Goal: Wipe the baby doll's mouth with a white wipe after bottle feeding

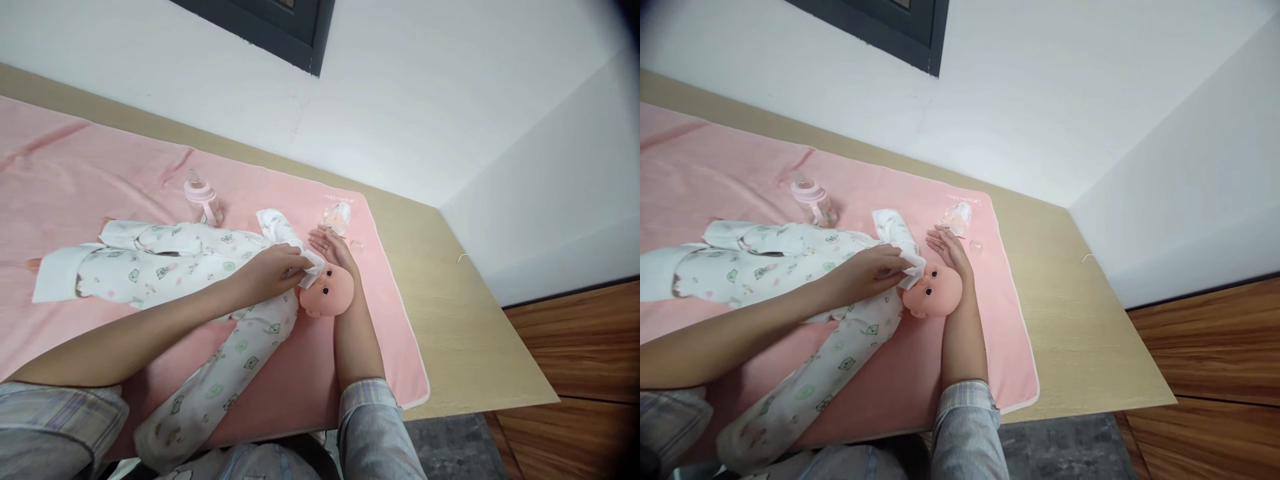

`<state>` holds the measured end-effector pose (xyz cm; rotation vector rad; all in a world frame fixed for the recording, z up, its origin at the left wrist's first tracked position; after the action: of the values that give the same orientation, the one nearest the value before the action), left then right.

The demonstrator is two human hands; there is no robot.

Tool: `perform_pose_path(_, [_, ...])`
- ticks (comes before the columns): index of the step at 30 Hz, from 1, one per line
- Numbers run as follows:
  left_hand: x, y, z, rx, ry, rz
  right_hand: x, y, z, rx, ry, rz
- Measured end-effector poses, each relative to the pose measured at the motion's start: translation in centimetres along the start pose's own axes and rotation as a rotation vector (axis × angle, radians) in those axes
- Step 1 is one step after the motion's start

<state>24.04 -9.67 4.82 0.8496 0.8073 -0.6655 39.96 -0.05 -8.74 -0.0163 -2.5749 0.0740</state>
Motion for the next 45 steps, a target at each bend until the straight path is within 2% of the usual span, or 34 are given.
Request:
perform_pose_path(5, [-1.2, 0.2, -0.4, -0.008, 0.041, 0.04, 0.0, -0.2, -0.1, 0.0, -0.006, 0.003])
perform_pose_path(10, [-4.3, 0.1, -0.5, 0.015, 0.054, 0.171, -0.3, -0.1, -0.7, 0.005, -0.023, -0.022])
perform_pose_path(13, [-6.1, -0.1, -1.4, -0.058, 0.068, 0.236, -0.2, -0.3, -2.4, -0.042, -0.017, -0.043])
perform_pose_path(16, [-7.2, -0.2, -2.8, -0.139, 0.079, 0.259, 0.7, -1.2, -5.4, -0.133, -0.081, -0.064])
perform_pose_path(19, [-7.5, -0.1, -4.1, -0.187, 0.15, 0.227, 3.8, -3.2, -8.9, -0.219, -0.244, -0.141])
perform_pose_path(23, [-7.6, 0.0, -5.0, -0.192, 0.254, 0.186, 10.6, -6.8, -11.6, -0.307, -0.604, -0.342])
perform_pose_path(26, [-7.5, 0.0, -5.0, -0.185, 0.281, 0.178, 14.8, -8.7, -10.3, -0.285, -0.884, -0.494])
perform_pose_path(29, [-7.5, -0.1, -4.5, -0.161, 0.284, 0.189, 16.3, -8.8, -8.5, -0.274, -1.109, -0.501])
perform_pose_path(33, [-7.5, -0.1, -4.3, -0.143, 0.288, 0.199, 16.2, -8.2, -7.9, -0.302, -1.2, -0.404])
perform_pose_path(38, [-8.5, -0.2, -4.7, -0.184, 0.273, 0.228, 14.7, -7.7, -10.1, -0.363, -1.079, -0.256])
perform_pose_path(41, [-9.3, -0.5, -5.1, -0.236, 0.261, 0.228, 11.9, -6.8, -11.4, -0.389, -0.965, -0.141])
perform_pose_path(45, [-10.6, -0.9, -5.8, -0.287, 0.254, 0.235, 5.8, -5.2, -12.7, -0.394, -0.819, 0.078])
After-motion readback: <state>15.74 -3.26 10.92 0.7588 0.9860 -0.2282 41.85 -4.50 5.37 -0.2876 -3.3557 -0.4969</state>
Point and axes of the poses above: each hand's wrist, its own y-axis towards the middle knuckle, its own x-axis out of the palm, z = x × y, the point moved 10 cm from there along y, towards the middle knuckle, and after that the axes turned 7 degrees about y, right-handed, at the moved point
